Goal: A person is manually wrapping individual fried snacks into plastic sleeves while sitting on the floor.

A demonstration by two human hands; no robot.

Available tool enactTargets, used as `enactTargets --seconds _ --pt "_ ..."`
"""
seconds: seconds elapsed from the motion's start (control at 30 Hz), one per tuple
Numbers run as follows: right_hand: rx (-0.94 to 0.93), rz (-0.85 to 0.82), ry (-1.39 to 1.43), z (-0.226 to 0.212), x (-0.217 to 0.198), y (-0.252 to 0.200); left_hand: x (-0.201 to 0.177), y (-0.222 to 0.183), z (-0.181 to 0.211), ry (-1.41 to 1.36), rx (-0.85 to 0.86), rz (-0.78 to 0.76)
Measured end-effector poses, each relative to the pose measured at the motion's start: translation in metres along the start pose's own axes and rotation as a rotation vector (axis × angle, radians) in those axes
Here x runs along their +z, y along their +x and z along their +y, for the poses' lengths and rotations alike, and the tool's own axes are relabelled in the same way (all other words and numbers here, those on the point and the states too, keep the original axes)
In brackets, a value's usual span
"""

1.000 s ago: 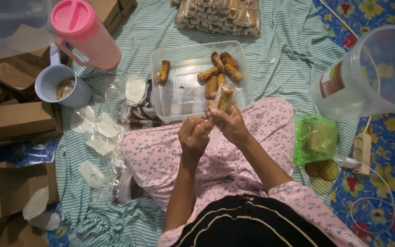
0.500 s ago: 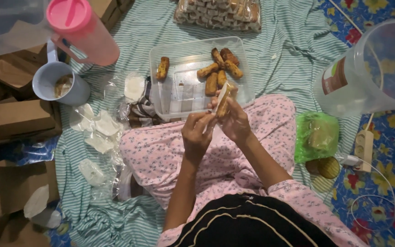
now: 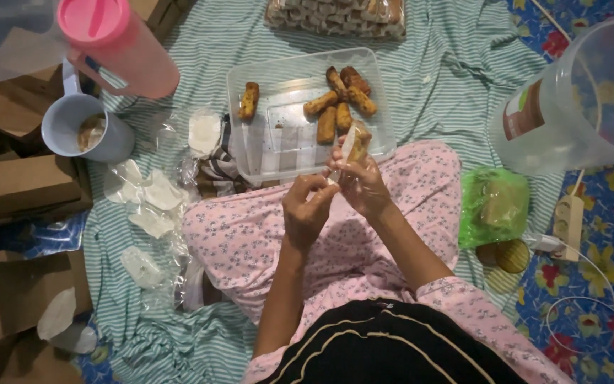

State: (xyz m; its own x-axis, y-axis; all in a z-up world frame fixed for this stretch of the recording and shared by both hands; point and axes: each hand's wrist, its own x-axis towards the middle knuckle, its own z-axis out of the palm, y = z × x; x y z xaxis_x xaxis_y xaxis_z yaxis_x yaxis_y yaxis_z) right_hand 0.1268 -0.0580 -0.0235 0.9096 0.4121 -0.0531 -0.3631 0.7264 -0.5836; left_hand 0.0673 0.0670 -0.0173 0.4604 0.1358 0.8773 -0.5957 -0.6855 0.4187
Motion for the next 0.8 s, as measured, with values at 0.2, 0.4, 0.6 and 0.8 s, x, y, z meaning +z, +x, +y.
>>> enactTargets --seconds 0.2,0.4,0.6,0.8 --pt "0.049 0.027 -0.083 -0.013 -0.02 0.008 -0.012 -0.008 -0.012 -0.222 -0.128 -0.246" --pt "0.237 -0.098 -0.32 -0.033 -0.027 0.005 -0.023 -0.01 -0.048 -0.362 -0.362 -0.387" --pt "0.455 -0.308 -0.544 -0.039 -0.032 0.006 -0.001 0.001 -0.075 -0.522 -0.678 -0.395" --pt "0.659 -0.462 -0.673 -0.036 -0.063 0.024 0.01 -0.031 -0.083 -0.703 -0.835 -0.619"
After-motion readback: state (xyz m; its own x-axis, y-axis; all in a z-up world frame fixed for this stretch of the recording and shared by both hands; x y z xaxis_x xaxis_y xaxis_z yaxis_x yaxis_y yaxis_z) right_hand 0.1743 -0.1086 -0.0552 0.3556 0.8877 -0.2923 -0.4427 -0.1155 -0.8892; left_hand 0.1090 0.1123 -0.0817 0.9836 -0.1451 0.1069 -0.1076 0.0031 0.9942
